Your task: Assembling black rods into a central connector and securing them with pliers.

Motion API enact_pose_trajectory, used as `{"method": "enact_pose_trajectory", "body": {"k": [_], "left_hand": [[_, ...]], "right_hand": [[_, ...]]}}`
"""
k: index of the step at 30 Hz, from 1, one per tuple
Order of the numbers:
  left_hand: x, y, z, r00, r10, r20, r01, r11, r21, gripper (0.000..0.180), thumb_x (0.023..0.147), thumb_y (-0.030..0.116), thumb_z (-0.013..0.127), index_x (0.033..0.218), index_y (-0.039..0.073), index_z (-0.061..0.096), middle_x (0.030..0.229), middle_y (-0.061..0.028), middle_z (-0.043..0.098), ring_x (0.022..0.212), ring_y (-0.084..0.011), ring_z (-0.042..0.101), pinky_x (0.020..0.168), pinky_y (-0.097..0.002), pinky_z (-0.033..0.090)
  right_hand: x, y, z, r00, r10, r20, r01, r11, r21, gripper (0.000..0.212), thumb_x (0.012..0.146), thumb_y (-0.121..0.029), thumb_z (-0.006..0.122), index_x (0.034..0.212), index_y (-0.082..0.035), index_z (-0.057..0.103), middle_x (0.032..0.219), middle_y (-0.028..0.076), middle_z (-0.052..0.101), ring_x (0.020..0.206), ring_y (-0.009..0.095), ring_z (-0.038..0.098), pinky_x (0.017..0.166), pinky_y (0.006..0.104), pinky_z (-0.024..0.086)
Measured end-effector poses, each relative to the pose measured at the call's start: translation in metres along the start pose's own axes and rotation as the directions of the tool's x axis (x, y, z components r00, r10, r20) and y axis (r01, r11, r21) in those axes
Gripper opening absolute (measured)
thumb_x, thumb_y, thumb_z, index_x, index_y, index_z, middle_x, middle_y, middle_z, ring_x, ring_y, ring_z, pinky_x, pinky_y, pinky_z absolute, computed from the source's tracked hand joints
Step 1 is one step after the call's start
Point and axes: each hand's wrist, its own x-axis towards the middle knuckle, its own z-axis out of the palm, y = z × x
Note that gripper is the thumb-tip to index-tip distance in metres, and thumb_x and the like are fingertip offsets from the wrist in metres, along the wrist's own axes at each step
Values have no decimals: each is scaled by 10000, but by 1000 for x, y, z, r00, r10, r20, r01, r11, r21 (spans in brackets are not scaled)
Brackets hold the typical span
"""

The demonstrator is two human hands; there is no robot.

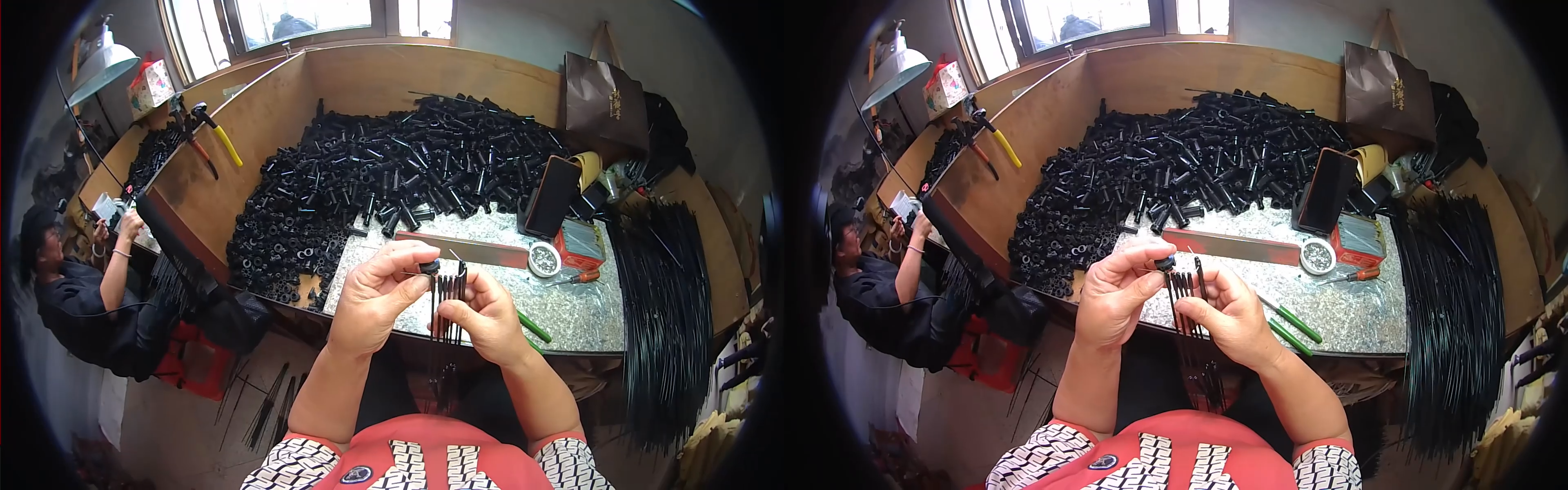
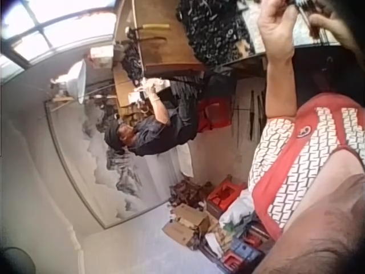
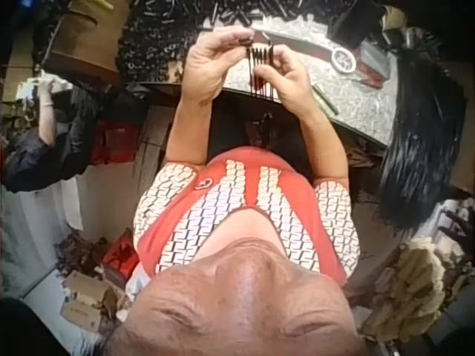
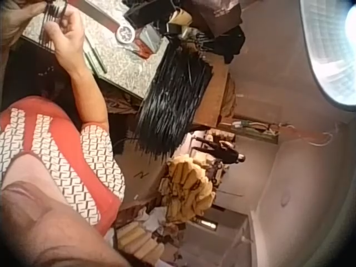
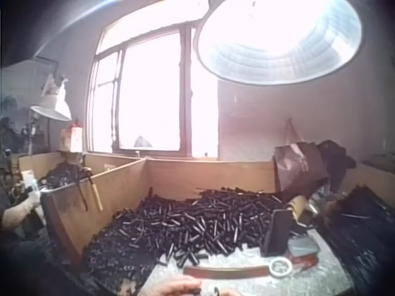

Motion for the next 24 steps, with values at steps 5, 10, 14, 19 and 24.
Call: {"method": "enact_pose_trajectory", "body": {"k": [5,10,14,19,24], "left_hand": [[1,5,-2,995,13,99,-14,1000,0,305,850,-88,582,1146,-24,619,1202,-104,572,1109,-168,558,968,-285,442],[2,8,3,994,31,108,-34,999,21,275,857,-70,595,1126,-18,621,1144,-99,588,1071,-160,564,945,-283,450],[1,4,5,996,48,73,-52,997,55,240,865,-59,601,1099,-10,623,1099,-93,599,1047,-147,564,913,-273,453],[3,2,6,995,66,80,-70,997,46,224,865,-59,598,1085,-29,621,1113,-108,602,1040,-157,569,922,-281,446],[4,-3,4,989,90,113,-85,995,-51,184,868,-53,587,1046,-43,632,1117,-158,605,1050,-200,578,933,-318,456]], "right_hand": [[0,-1,1,1000,7,5,-7,1000,13,226,894,-5,592,1086,-2,474,897,102,621,767,166,648,674,290,548],[-1,-2,2,1000,-3,-4,3,999,44,235,897,1,586,1101,0,471,906,97,613,766,157,640,678,288,545],[1,-3,1,999,26,41,-26,1000,1,237,903,-3,582,1113,3,472,903,85,604,763,145,628,672,283,534],[-1,-7,-2,993,59,105,-50,995,-90,163,935,-45,551,1076,12,494,862,65,600,756,120,600,675,262,497],[-1,-12,-1,987,20,162,8,985,-171,138,976,-109,496,1023,19,515,827,68,603,730,113,577,673,257,482]]}}
